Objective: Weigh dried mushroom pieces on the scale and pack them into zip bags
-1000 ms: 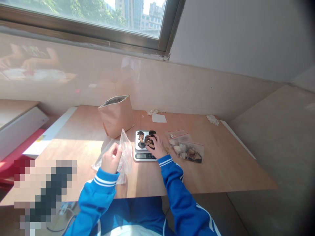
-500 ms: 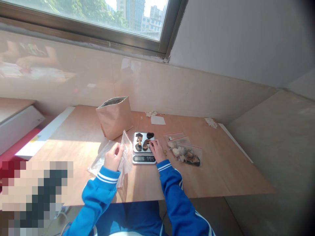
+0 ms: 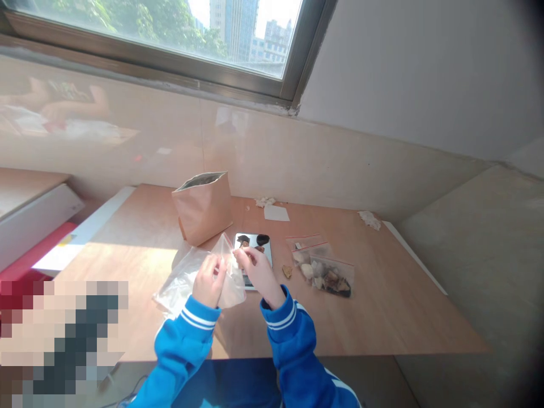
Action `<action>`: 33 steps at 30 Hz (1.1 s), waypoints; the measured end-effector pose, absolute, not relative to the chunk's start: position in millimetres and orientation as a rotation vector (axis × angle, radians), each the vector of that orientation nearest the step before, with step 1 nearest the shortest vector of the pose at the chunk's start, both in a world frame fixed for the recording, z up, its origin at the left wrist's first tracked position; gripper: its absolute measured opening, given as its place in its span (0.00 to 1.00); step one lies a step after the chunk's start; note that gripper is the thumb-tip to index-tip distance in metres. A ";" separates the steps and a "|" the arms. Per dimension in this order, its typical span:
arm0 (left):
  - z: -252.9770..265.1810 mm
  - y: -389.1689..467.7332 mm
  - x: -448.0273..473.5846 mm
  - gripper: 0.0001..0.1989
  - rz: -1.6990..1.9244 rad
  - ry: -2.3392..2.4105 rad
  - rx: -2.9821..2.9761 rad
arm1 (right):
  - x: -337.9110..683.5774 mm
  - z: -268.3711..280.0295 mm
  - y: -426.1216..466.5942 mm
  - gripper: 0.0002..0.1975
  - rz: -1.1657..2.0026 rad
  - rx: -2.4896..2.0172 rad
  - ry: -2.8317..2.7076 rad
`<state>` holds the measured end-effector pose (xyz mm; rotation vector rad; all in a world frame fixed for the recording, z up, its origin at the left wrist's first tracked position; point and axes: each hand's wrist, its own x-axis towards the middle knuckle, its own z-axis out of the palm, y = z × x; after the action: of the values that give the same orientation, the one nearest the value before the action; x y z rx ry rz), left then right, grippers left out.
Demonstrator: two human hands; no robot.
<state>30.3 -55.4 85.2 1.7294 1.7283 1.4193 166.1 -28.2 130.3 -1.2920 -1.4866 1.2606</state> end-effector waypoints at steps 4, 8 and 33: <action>79.3 -57.1 33.5 0.16 1.513 1.758 1.690 | 151.3 139.0 -34.3 0.10 0.958 -1.320 -1.696; 74.8 -58.0 29.5 0.19 1.477 1.805 1.597 | 147.1 149.6 -37.7 0.11 0.907 -1.191 -1.785; 67.0 -64.5 21.0 0.17 1.443 1.844 1.416 | 194.5 29.3 14.4 0.09 -0.045 -1.486 -1.995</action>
<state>21.0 -64.5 67.0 1.4157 1.8443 1.4433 194.5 14.4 29.3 -1.4864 -1.9948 -0.0454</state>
